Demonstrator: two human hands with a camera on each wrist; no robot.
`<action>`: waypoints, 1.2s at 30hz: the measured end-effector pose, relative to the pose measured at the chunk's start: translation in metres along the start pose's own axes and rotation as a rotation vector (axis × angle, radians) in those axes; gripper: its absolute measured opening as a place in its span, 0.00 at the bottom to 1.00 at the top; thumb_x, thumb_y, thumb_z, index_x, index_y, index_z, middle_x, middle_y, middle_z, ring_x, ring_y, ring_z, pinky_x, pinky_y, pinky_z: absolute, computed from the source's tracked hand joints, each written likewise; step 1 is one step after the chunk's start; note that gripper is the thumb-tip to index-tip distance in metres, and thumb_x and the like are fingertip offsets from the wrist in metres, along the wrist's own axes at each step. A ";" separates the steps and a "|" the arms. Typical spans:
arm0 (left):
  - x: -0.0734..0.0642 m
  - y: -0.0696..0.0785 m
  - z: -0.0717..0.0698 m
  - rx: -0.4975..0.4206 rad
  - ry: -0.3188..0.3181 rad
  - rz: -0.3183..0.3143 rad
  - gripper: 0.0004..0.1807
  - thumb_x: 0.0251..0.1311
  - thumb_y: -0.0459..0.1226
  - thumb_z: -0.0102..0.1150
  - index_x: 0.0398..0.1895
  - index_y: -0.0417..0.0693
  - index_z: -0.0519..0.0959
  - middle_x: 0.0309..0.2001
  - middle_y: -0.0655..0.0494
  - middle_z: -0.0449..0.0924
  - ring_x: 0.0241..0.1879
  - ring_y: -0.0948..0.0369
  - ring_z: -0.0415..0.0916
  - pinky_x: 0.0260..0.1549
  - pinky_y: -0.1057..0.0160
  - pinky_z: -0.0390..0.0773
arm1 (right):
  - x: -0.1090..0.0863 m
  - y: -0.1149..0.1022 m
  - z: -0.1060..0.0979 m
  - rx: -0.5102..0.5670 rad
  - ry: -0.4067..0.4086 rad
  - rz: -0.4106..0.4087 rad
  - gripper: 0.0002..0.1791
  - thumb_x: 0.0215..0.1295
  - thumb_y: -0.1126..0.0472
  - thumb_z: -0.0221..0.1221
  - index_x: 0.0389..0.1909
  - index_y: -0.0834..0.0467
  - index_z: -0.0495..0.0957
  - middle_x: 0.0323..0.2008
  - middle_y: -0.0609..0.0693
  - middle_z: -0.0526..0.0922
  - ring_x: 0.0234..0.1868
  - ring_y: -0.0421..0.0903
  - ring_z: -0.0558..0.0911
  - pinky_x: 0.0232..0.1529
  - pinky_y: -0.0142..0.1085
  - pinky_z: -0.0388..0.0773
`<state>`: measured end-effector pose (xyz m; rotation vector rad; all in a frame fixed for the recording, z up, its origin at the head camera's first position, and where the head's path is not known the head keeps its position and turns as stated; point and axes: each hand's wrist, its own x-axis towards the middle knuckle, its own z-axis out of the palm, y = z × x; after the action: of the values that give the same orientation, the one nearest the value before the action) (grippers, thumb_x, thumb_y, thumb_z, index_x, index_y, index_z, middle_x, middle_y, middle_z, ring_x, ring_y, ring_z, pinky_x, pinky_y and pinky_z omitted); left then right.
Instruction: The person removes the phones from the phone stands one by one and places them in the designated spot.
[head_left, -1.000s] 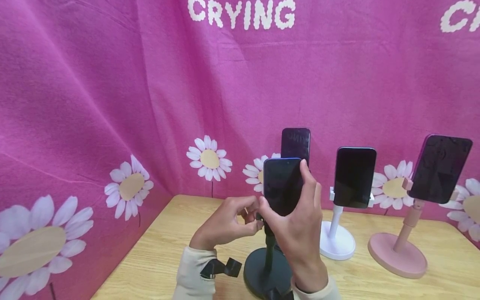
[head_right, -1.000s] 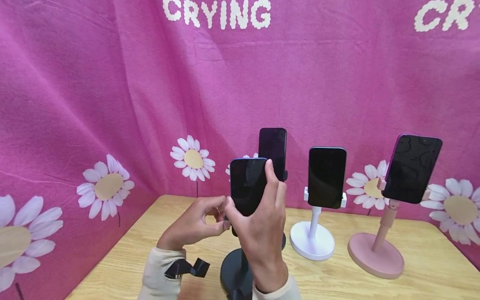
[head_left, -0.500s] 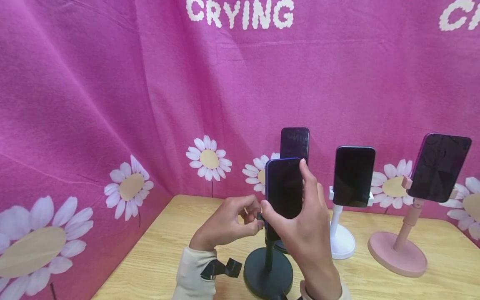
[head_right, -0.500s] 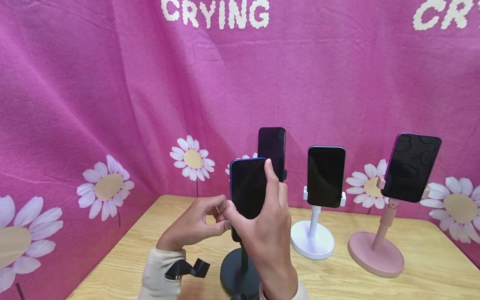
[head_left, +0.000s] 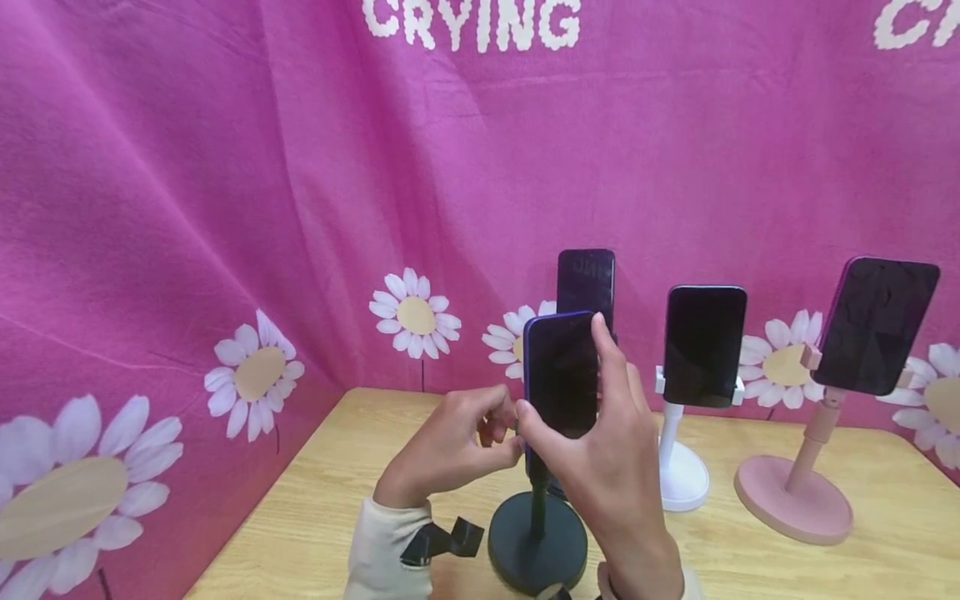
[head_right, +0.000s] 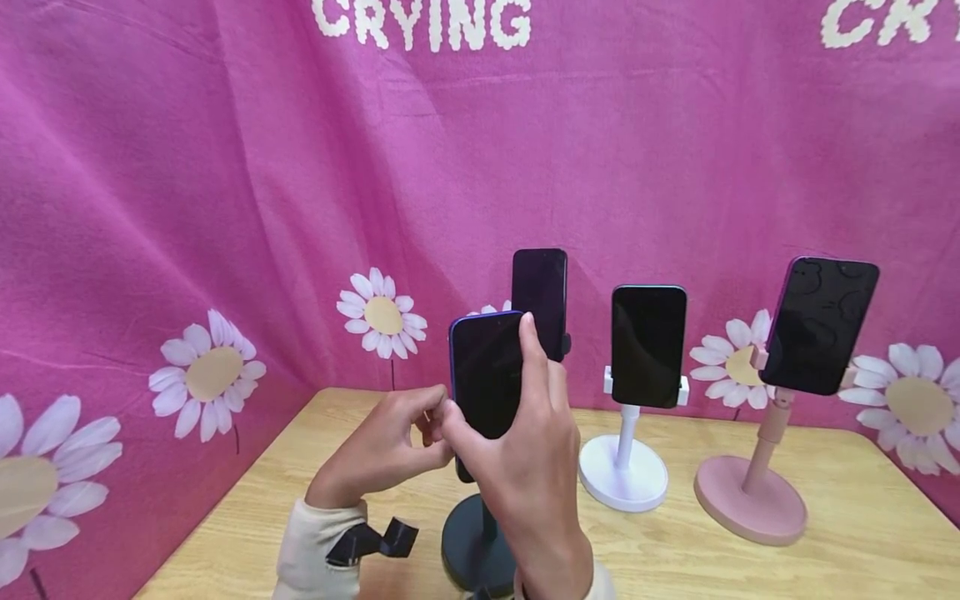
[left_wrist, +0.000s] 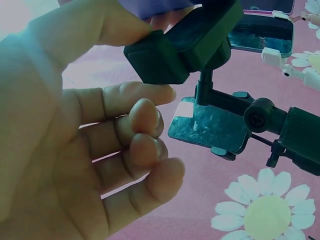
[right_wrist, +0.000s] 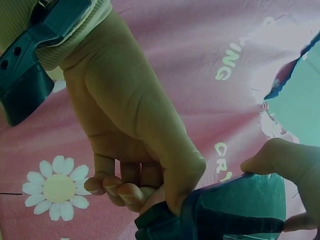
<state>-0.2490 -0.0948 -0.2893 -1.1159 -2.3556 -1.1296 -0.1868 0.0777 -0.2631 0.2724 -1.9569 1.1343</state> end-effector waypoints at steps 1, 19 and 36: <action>0.000 0.001 0.000 0.000 0.000 0.001 0.11 0.50 0.35 0.67 0.28 0.55 0.71 0.22 0.60 0.71 0.24 0.64 0.71 0.26 0.65 0.77 | 0.000 0.000 0.000 -0.003 0.001 -0.004 0.56 0.41 0.56 0.76 0.73 0.45 0.57 0.51 0.55 0.76 0.41 0.48 0.76 0.35 0.46 0.77; 0.000 0.000 0.000 -0.004 -0.016 -0.004 0.09 0.51 0.33 0.65 0.30 0.47 0.72 0.25 0.58 0.72 0.26 0.64 0.71 0.28 0.66 0.77 | -0.001 -0.003 -0.001 0.000 -0.047 -0.007 0.57 0.40 0.54 0.77 0.73 0.46 0.58 0.52 0.53 0.77 0.47 0.49 0.78 0.43 0.49 0.80; 0.001 0.002 -0.001 -0.042 -0.021 -0.032 0.08 0.55 0.38 0.64 0.29 0.52 0.72 0.23 0.62 0.69 0.25 0.65 0.70 0.25 0.64 0.76 | 0.003 -0.011 -0.040 0.065 0.007 0.050 0.53 0.45 0.56 0.75 0.72 0.36 0.57 0.54 0.50 0.74 0.49 0.47 0.78 0.50 0.42 0.78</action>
<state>-0.2479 -0.0941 -0.2876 -1.1135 -2.3835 -1.1894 -0.1607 0.1039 -0.2450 0.2547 -1.9331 1.2314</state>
